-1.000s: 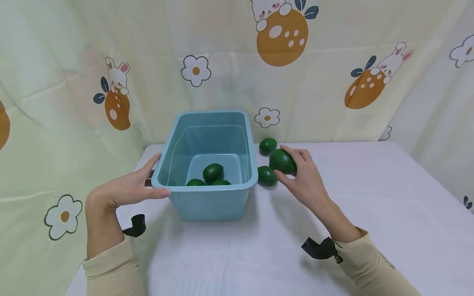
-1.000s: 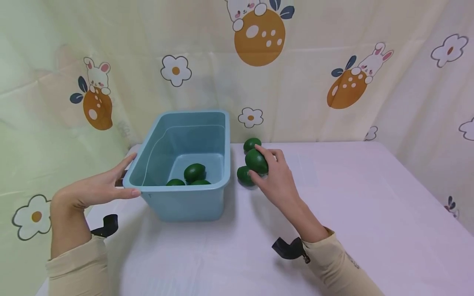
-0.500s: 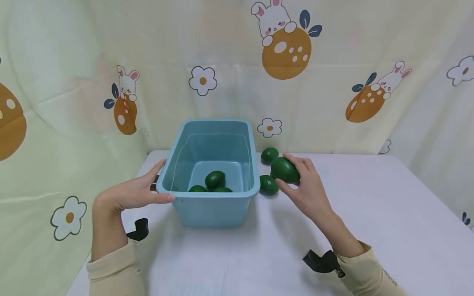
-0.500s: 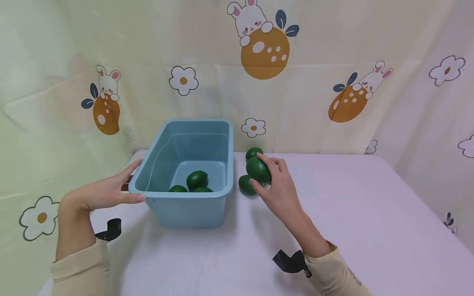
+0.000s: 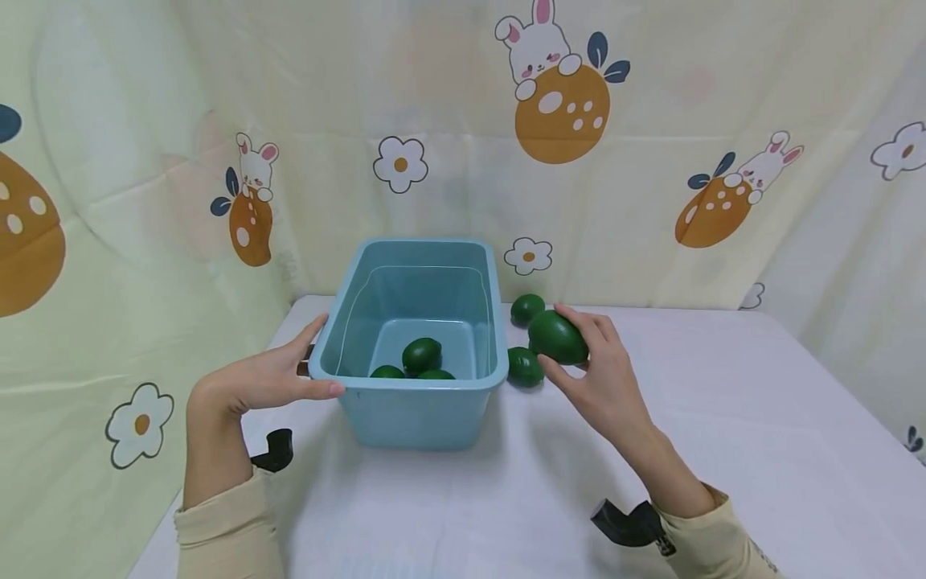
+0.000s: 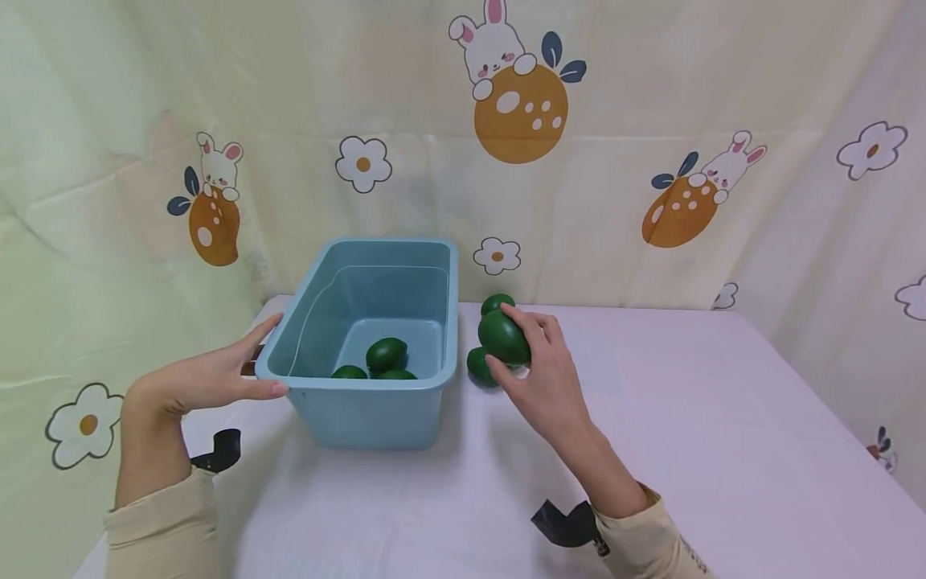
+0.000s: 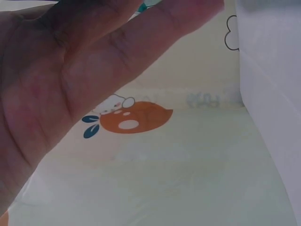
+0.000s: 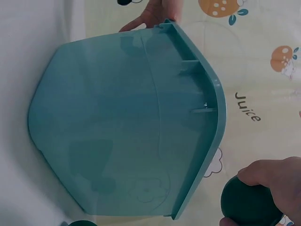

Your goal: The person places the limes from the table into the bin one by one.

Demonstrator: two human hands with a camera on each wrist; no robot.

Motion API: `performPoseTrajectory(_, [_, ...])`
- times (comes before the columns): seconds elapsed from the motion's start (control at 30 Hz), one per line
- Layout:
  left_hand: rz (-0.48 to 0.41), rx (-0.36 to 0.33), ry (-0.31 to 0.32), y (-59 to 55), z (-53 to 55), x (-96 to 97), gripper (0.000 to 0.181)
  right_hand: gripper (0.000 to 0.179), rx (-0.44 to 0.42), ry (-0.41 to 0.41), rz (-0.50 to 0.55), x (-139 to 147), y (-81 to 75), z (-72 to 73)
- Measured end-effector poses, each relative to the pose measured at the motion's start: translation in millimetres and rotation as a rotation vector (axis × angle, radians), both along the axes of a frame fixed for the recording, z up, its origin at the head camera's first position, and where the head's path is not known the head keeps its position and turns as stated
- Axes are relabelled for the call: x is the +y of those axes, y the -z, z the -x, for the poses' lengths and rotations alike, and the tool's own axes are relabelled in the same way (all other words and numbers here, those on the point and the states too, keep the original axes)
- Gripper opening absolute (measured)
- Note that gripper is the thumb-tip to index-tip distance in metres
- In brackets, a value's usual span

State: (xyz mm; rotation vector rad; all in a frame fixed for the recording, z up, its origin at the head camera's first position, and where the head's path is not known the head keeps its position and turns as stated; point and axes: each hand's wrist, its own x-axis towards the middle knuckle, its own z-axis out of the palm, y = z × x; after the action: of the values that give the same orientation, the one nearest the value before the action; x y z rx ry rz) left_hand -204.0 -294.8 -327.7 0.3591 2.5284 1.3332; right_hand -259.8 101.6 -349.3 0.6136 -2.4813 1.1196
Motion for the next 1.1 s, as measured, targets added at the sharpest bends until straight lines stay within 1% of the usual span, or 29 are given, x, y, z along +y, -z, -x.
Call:
performPoseTrajectory(0.23, [-0.019, 0.008, -0.004, 0.8, -0.4, 2.1, 0.097, 0.066, 0.08, -0.064, 0.059, -2.4, -1.8, -8.6])
performPoseTrajectory(0.33, [-0.011, 0.008, -0.012, 1.2, -0.8, 2.6, 0.097, 0.068, 0.109, -0.081, 0.085, -4.2, -2.9, -13.1])
performPoseTrajectory(0.47, [0.002, 0.006, -0.022, 0.6, -1.3, 3.2, 0.098, 0.07, 0.107, -0.098, 0.147, -7.0, -4.6, -18.7])
performPoseTrajectory(0.57, [0.007, 0.011, -0.017, -0.6, -1.8, 3.5, 0.098, 0.072, 0.086, -0.109, 0.209, -8.9, -5.5, -22.3])
performPoseTrajectory(0.67, [0.01, 0.022, -0.011, -1.2, -1.9, 3.5, 0.098, 0.072, 0.094, -0.118, 0.241, -11.0, -5.5, -24.6])
performPoseTrajectory(0.77, [0.015, 0.027, -0.012, -0.7, -1.9, 3.4, 0.098, 0.071, 0.141, -0.135, 0.238, -12.9, -2.5, -23.7])
performPoseTrajectory(0.87, [0.015, 0.025, -0.015, 0.3, -1.8, 3.1, 0.098, 0.069, 0.184, -0.144, 0.206, -14.3, 2.0, -21.8])
performPoseTrajectory(0.93, [0.012, 0.023, -0.014, 0.8, -1.7, 3.1, 0.098, 0.069, 0.191, -0.152, 0.186, -15.2, 4.5, -21.5])
performPoseTrajectory(1.1, [0.005, 0.022, -0.014, 0.7, -1.2, 3.8, 0.098, 0.071, 0.168, -0.194, 0.134, -17.4, 6.8, -22.7])
